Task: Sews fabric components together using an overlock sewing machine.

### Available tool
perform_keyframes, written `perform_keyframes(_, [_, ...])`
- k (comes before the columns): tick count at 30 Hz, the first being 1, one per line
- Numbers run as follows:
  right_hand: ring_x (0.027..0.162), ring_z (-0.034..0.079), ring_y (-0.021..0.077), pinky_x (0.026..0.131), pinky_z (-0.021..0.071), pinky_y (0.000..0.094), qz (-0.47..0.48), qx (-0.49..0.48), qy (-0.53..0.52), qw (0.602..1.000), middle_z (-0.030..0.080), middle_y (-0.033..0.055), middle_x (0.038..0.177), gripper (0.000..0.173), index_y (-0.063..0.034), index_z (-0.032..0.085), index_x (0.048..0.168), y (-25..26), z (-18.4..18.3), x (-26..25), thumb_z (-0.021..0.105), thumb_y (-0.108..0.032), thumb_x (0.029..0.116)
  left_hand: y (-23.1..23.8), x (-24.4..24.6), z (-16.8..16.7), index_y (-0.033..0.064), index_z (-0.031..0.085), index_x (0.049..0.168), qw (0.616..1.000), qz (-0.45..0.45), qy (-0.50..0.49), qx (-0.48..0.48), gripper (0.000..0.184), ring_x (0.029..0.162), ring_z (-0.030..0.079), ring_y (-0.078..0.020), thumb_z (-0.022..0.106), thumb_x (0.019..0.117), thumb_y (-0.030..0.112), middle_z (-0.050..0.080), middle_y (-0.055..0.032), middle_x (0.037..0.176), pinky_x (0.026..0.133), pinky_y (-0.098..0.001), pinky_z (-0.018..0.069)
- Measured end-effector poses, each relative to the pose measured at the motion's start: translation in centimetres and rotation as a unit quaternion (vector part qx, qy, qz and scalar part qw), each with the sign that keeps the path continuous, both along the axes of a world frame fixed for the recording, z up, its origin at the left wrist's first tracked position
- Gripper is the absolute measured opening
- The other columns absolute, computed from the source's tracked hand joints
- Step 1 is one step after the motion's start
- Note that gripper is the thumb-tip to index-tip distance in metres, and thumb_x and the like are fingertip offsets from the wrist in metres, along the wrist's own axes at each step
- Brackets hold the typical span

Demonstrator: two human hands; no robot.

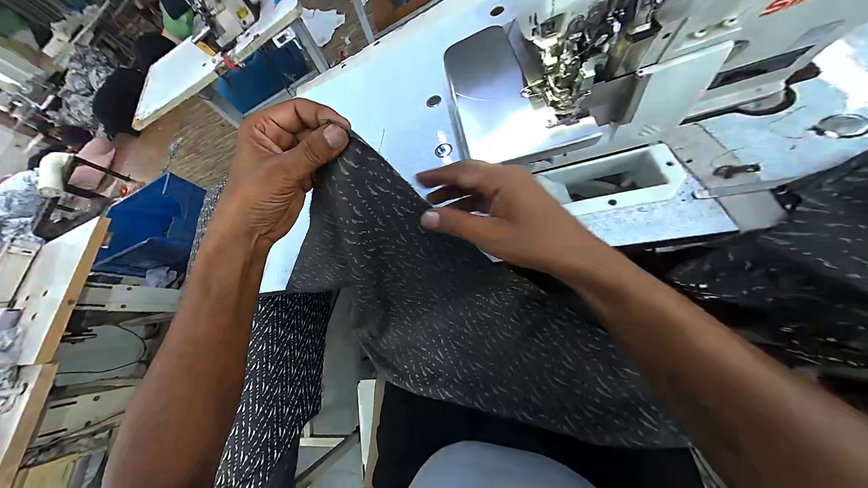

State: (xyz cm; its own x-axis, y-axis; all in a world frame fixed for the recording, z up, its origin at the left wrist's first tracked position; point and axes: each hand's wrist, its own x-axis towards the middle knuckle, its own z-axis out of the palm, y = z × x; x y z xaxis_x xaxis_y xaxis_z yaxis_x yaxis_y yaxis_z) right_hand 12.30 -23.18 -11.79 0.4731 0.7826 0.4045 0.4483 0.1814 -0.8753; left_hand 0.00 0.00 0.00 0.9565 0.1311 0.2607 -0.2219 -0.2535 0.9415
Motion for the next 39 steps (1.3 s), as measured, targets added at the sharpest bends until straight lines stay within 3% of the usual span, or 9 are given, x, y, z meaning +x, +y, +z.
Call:
perform_keyframes(3, [0.086,0.070,0.0059,0.075,0.0601,0.0225,0.035,0.085,0.074,0.993,0.075,0.0024,0.099,0.013,-0.0059,0.078,0.099,1.4,-0.3,-0.7,0.069,-0.016,0.0970,-0.1,0.4,-0.2,0.0091,0.069,0.105,1.000,-0.021,0.002,0.020,0.008,0.081,0.072,-0.0089,0.070,0.0974,0.013,0.074,0.0005,0.091,0.077,-0.0268,0.0627])
perform_keyframes(6, [0.067,0.066,0.0045,0.059,0.0561,0.0193,0.008,0.101,0.141,0.985,0.073,0.0011,0.082,0.003,-0.0054,0.077,0.088,1.2,0.3,-1.6,0.076,-0.008,0.0898,0.2,0.7,-0.7,0.0098,0.068,0.105,1.000,-0.017,0.005,0.025,0.006,0.083,0.073,-0.0099,0.066,0.0996,0.012,0.074,0.0008,0.092,0.078,-0.0286,0.0630])
perform_keyframes(9, [0.059,0.063,0.0038,0.053,0.0537,0.0183,-0.006,0.087,0.171,0.982,0.071,0.0000,0.072,0.004,-0.0052,0.076,0.087,0.8,0.6,-1.7,0.078,-0.008,0.0888,0.2,0.9,-1.3,0.0096,0.065,0.107,1.000,-0.010,0.020,0.009,0.006,0.082,0.072,-0.0096,0.060,0.1028,0.010,0.073,0.0003,0.092,0.078,-0.0282,0.0629])
perform_keyframes(18, [0.057,0.057,-0.0002,0.051,0.0465,0.0153,0.012,0.082,0.144,0.986,0.064,-0.0048,0.067,0.015,-0.0068,0.073,0.087,-0.1,0.1,-1.4,0.066,-0.012,0.0986,-0.8,1.6,-1.3,0.0101,0.059,0.106,0.998,0.019,0.061,-0.018,0.010,0.082,0.071,-0.0092,0.049,0.1074,0.010,0.070,-0.0001,0.091,0.077,-0.0280,0.0626])
perform_keyframes(20, [0.058,0.058,-0.0002,0.052,0.0474,0.0152,0.013,0.087,0.153,0.984,0.065,-0.0045,0.069,0.013,-0.0065,0.073,0.087,-0.2,0.1,-1.5,0.067,-0.011,0.0977,-0.7,1.2,-1.5,0.0092,0.060,0.112,0.996,0.003,0.082,-0.022,0.011,0.087,0.072,-0.0116,0.053,0.1067,0.017,0.071,-0.0015,0.096,0.081,-0.0312,0.0626])
perform_keyframes(22, [0.059,0.059,0.0002,0.052,0.0487,0.0155,0.010,0.083,0.160,0.984,0.066,-0.0039,0.069,0.013,-0.0064,0.073,0.087,-0.5,0.4,-1.5,0.067,-0.010,0.0970,-0.8,0.7,-1.9,0.0066,0.062,0.121,0.994,-0.010,0.110,-0.022,0.031,0.092,0.074,-0.0146,0.072,0.0958,0.022,0.075,-0.0048,0.102,0.084,-0.0330,0.0631])
perform_keyframes(26, [0.058,0.058,0.0007,0.051,0.0484,0.0152,0.018,0.084,0.151,0.985,0.065,-0.0041,0.069,0.011,-0.0070,0.072,0.088,-1.1,0.7,-1.4,0.067,-0.010,0.0969,-1.9,0.4,-2.2,0.0034,0.064,0.110,0.992,0.021,0.122,-0.011,0.028,0.081,0.075,-0.0126,0.076,0.0855,-0.005,0.077,-0.0064,0.092,0.076,-0.0277,0.0636])
perform_keyframes(32, [0.057,0.059,0.0024,0.051,0.0503,0.0161,0.046,0.093,0.176,0.979,0.065,-0.0031,0.069,0.008,-0.0071,0.072,0.093,-1.9,0.2,-1.5,0.065,-0.009,0.0968,-2.2,1.1,-1.7,0.0038,0.062,0.108,0.992,-0.005,0.117,-0.046,0.025,0.086,0.075,-0.0138,0.068,0.0889,-0.011,0.077,-0.0090,0.097,0.079,-0.0278,0.0629])
perform_keyframes(39, [0.058,0.061,0.0039,0.052,0.0516,0.0171,0.106,0.011,0.239,0.965,0.068,0.0006,0.069,0.002,-0.0050,0.072,0.092,-4.7,-1.9,-1.6,0.073,-0.006,0.0907,-0.5,1.0,1.0,0.0195,0.061,0.106,0.995,0.007,0.076,0.069,0.024,0.087,0.072,-0.0044,0.072,0.0912,0.003,0.075,0.0083,0.098,0.079,-0.0231,0.0615])
